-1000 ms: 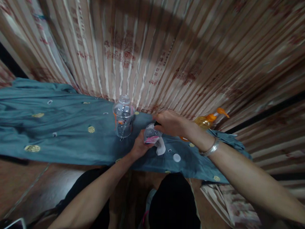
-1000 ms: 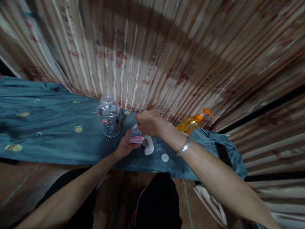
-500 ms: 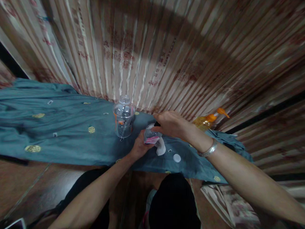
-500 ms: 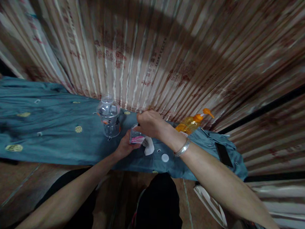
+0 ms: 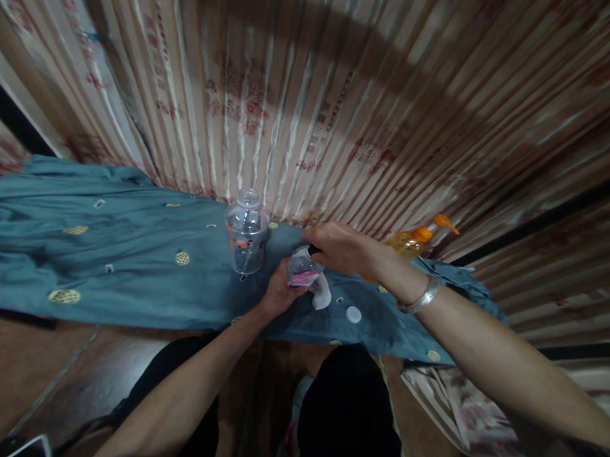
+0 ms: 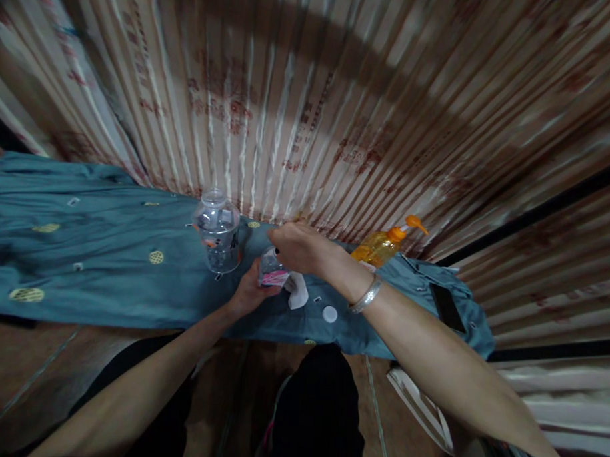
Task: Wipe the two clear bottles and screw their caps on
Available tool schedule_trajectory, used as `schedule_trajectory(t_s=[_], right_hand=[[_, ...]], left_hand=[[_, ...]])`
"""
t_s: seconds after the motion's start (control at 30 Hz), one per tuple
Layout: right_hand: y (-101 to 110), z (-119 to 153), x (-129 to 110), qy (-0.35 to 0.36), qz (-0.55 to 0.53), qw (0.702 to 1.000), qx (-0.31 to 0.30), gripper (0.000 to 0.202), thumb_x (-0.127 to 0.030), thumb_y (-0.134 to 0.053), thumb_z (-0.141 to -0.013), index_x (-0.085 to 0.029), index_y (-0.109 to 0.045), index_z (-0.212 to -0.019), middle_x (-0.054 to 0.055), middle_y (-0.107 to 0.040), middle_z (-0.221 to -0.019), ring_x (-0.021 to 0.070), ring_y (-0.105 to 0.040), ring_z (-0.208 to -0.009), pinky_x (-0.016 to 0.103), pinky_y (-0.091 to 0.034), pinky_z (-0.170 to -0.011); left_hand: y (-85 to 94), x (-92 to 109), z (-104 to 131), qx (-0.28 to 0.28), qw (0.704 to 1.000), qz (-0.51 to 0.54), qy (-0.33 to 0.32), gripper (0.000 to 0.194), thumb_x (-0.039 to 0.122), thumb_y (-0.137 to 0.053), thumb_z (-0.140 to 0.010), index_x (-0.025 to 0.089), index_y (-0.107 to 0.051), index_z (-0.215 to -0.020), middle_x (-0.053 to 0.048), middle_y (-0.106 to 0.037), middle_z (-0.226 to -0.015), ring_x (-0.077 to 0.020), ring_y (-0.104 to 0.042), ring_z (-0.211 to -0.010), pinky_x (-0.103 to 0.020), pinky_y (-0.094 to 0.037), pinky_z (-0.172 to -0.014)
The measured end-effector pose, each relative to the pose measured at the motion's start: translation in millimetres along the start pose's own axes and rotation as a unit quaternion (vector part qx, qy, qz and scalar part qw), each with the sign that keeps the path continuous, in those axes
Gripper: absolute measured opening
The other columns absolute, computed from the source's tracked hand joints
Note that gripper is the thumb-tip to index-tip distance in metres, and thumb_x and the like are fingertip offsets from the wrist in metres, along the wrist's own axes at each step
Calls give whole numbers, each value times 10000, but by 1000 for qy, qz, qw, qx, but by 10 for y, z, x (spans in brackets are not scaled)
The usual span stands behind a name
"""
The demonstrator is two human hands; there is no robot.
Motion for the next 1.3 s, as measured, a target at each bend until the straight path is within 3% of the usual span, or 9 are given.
schedule_trajectory(t_s=[0.17, 0.33, 0.43, 0.53, 0.7, 1.03, 1.13, 1.2, 1.3], right_hand=[[2, -16, 23, -38, 12, 999, 14, 365, -430, -563, -944, -93, -687, -1006, 162, -742, -917, 292, -700, -905, 343, -465, -723], [-18, -19, 38, 3, -13, 1000, -7, 260, -254, -642, -870, -116, -671, -1088, 127, -748, -961, 274, -703, -933, 329, -468, -733], [5, -10, 32, -31, 11, 999, 20, 268, -339, -578, -933, -100, -692, -974, 154, -743, -873, 296, -709, -891, 344, -470, -716], [31, -5, 16, -37, 17, 999, 22, 349, -423, -622, -916, -95, -677, -1020, 157, -747, -904, 287, -712, -890, 330, -473, -714], [23, 1, 32, -21, 30, 999, -6, 261, -356, -637, -910, -115, -698, -990, 124, -742, -878, 256, -703, -868, 306, -451, -705], [-16, -7, -14, -31, 31, 999, 15, 291, -341, -556, -947, -94, -709, -934, 177, -750, -896, 291, -704, -903, 326, -449, -714], [-15, 19, 9, -51, -15, 998, 19, 302, -369, -576, -943, -95, -698, -976, 180, -752, -929, 295, -705, -943, 324, -459, -758], [-28, 101, 73, -80, -95, 991, 45, 380, -418, -564, -955, -96, -649, -1139, 152, -756, -956, 273, -709, -947, 308, -469, -766], [-183, 303, 224, -155, -253, 944, 142, 476, -452, -429, -1014, -146, -496, -1373, 89, -757, -1011, 222, -715, -962, 295, -487, -809]], left_hand=[[-5, -27, -1, -1, 1000, -8, 4, 553, 220, -805, -578, 200, -551, -1068, -22, -657, -981, -232, -652, -936, -413, -517, -888], [-12, -27, 5, -5, 1000, -8, 0, 553, 211, -805, -583, 207, -556, -1076, -27, -663, -1013, -237, -655, -967, -401, -521, -893], [-6, -28, 8, -5, 1000, -12, -2, 550, 218, -803, -583, 213, -561, -1076, -26, -665, -1012, -241, -650, -975, -403, -513, -899], [-1, -34, 8, -6, 1000, -16, -4, 533, 228, -803, -579, 215, -567, -1057, -27, -663, -1007, -243, -646, -974, -404, -509, -899], [2, -25, 9, -4, 1000, -21, -4, 538, 219, -797, -585, 216, -565, -1070, -31, -659, -1029, -241, -639, -988, -401, -497, -917], [-11, 56, 39, -1, 1000, -25, -6, 552, 227, -788, -606, 205, -549, -1102, -41, -660, -1049, -235, -646, -988, -398, -503, -917], [0, 73, 41, -3, 1000, -28, -10, 573, 223, -790, -613, 207, -546, -1132, -50, -662, -1070, -245, -648, -1020, -410, -499, -941], [9, 86, 41, -7, 999, -31, -14, 606, 214, -795, -614, 214, -540, -1163, -52, -666, -1097, -252, -648, -1044, -422, -496, -959], [25, 106, 39, -12, 999, -43, -19, 678, 191, -813, -588, 213, -525, -1202, -63, -662, -1148, -269, -641, -1093, -447, -483, -997]])
Point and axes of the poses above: each hand's wrist, its own z-axis away from the middle knuckle, its own y-axis out of the back of the hand, x = y × z, the point moved 3 cm from there along -z, towards the middle knuckle
